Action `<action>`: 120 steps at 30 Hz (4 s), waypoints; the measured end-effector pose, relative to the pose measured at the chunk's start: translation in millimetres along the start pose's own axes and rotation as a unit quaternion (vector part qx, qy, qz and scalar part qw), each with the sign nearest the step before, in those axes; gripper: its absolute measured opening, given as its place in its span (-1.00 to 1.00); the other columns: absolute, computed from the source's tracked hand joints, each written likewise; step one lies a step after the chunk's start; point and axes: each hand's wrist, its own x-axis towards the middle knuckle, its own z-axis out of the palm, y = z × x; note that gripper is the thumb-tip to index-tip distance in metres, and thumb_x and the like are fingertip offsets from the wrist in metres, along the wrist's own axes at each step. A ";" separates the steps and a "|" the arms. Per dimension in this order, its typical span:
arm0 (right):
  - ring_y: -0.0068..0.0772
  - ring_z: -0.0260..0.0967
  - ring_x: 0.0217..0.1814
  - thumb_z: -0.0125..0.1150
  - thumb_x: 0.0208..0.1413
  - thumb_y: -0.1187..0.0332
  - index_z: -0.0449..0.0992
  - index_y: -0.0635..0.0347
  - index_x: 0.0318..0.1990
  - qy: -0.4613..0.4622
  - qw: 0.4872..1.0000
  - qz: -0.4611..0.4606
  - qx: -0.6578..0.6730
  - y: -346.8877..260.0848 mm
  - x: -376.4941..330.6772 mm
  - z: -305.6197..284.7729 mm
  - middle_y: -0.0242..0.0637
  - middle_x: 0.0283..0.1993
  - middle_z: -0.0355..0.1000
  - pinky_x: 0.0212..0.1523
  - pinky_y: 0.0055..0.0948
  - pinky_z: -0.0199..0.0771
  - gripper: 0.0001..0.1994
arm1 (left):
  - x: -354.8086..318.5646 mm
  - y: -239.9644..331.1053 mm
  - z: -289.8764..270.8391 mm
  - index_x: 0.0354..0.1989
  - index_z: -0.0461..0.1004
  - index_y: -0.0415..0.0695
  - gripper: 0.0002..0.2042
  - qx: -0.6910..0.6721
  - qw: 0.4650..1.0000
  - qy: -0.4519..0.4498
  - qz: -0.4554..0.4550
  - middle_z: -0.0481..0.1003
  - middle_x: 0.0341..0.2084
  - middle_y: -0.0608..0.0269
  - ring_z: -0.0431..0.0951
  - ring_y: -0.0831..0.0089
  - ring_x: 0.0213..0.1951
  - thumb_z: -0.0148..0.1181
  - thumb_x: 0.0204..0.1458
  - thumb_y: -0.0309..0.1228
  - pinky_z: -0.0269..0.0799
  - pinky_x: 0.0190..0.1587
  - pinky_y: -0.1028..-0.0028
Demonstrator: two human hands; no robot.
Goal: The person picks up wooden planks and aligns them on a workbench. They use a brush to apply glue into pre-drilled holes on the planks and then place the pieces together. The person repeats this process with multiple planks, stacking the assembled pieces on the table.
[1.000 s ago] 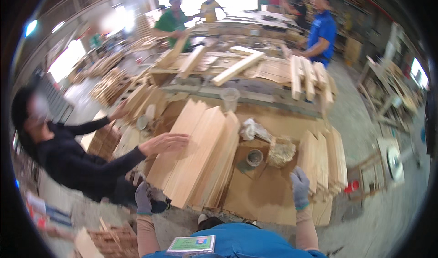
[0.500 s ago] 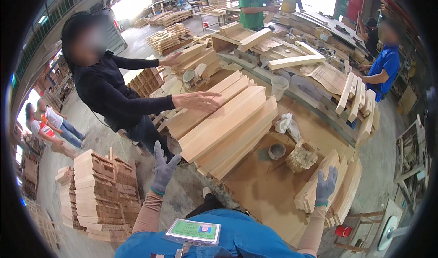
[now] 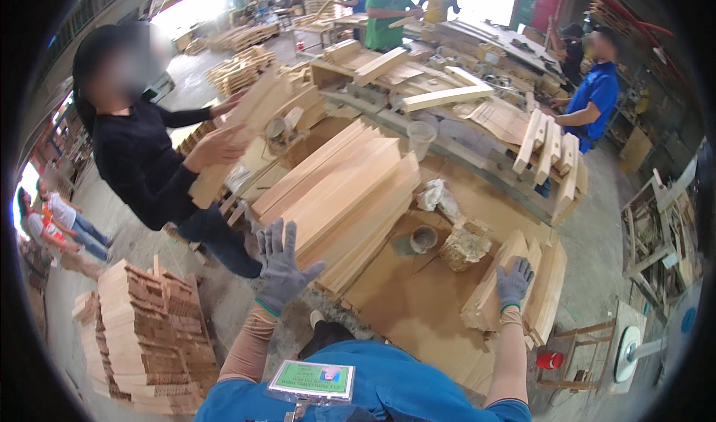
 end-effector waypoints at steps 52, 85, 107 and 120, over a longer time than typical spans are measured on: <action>-0.03 0.02 0.36 0.18 -0.02 -0.01 0.29 0.23 0.16 0.029 1.000 0.000 0.013 0.8 -3.0 -5.4 -0.10 0.26 0.19 0.38 -0.06 -0.13 -0.35 | -3.0 40.9 -9.6 0.27 0.11 -0.29 -0.09 0.003 0.997 -0.072 0.036 0.11 0.25 -0.15 -0.04 -0.08 0.33 0.14 -0.11 0.20 -0.36 0.38 0.00; 0.00 -0.05 0.42 0.05 0.09 -0.06 0.22 0.20 0.26 -0.026 0.999 0.002 -0.023 3.6 2.8 -0.7 -0.05 0.38 0.06 0.39 -0.09 -0.17 -0.32 | -28.1 3.2 19.0 0.35 0.04 -0.12 -0.16 0.067 0.986 -0.138 -0.059 0.01 0.31 -0.08 -0.13 -0.15 0.35 0.08 -0.06 0.12 -0.34 0.35 -0.06; -0.06 0.03 0.36 0.16 -0.01 0.01 0.30 0.18 0.18 0.049 0.999 -0.008 -0.013 6.2 -0.1 10.0 -0.13 0.28 0.19 0.37 -0.08 -0.07 -0.37 | -19.8 5.9 17.5 0.29 0.14 -0.15 -0.19 0.064 0.989 -0.127 -0.046 0.09 0.27 -0.08 0.00 -0.17 0.29 0.19 -0.14 0.03 -0.17 0.30 -0.09; -0.07 0.03 0.37 0.17 -0.01 0.01 0.30 0.16 0.18 0.031 0.999 0.005 -0.006 1.0 -0.1 3.8 -0.15 0.29 0.17 0.39 -0.10 -0.11 -0.37 | -9.0 5.6 6.0 0.20 0.25 -0.21 -0.31 0.038 0.986 -0.150 -0.054 0.18 0.21 -0.13 0.11 -0.18 0.22 0.17 -0.08 -0.06 -0.05 0.28 -0.02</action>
